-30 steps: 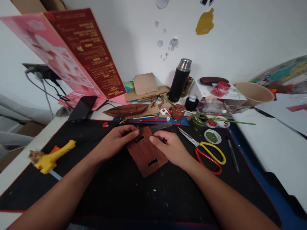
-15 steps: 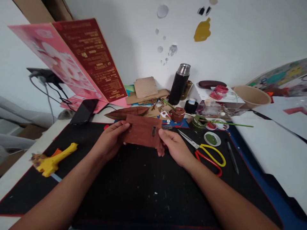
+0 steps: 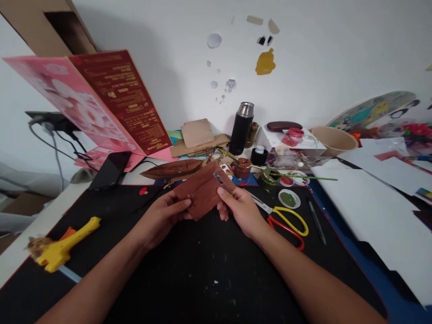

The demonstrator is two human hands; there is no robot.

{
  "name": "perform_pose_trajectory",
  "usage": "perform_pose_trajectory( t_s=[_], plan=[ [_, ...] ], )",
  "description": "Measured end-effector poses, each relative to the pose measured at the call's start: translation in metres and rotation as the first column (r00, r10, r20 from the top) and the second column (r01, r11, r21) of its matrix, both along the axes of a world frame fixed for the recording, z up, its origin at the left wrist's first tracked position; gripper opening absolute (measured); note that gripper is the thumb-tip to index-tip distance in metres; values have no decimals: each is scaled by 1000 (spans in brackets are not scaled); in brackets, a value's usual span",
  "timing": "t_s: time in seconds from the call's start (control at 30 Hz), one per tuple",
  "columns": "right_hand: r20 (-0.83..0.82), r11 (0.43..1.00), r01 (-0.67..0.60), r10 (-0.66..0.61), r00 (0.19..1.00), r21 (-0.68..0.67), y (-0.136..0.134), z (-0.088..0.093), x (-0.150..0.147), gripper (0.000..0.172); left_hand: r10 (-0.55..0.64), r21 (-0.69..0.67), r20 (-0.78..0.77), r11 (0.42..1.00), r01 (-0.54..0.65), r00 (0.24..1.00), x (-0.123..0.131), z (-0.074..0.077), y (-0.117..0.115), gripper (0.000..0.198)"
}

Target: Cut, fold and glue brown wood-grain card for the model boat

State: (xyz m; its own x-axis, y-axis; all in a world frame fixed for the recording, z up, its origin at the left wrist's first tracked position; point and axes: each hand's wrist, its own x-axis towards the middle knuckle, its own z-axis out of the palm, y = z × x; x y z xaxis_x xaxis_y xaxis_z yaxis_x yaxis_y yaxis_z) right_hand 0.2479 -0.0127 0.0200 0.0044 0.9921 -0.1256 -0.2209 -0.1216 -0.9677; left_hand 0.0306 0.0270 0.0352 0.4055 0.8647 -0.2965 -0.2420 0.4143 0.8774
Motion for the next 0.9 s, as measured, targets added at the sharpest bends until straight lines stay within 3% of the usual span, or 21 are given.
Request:
perform_pose_trajectory(
  t_s=[0.13,0.27,0.53,0.9],
  plan=[
    [-38,998,63,-62,997,26,1,1,3,44,-16,39,-29,999,17,999,-1,3,0,43],
    [-21,999,44,-43,999,22,0,1,3,44,31,75,-45,997,-27,998,-1,3,2,48],
    [30,998,24,-25,999,57,-2,5,4,48,-5,236,-245,970,64,969,-6,-5,6,40],
    [122,997,43,-50,991,59,0,6,6,51,78,215,-202,976,-34,976,-6,-4,8,43]
  ],
)
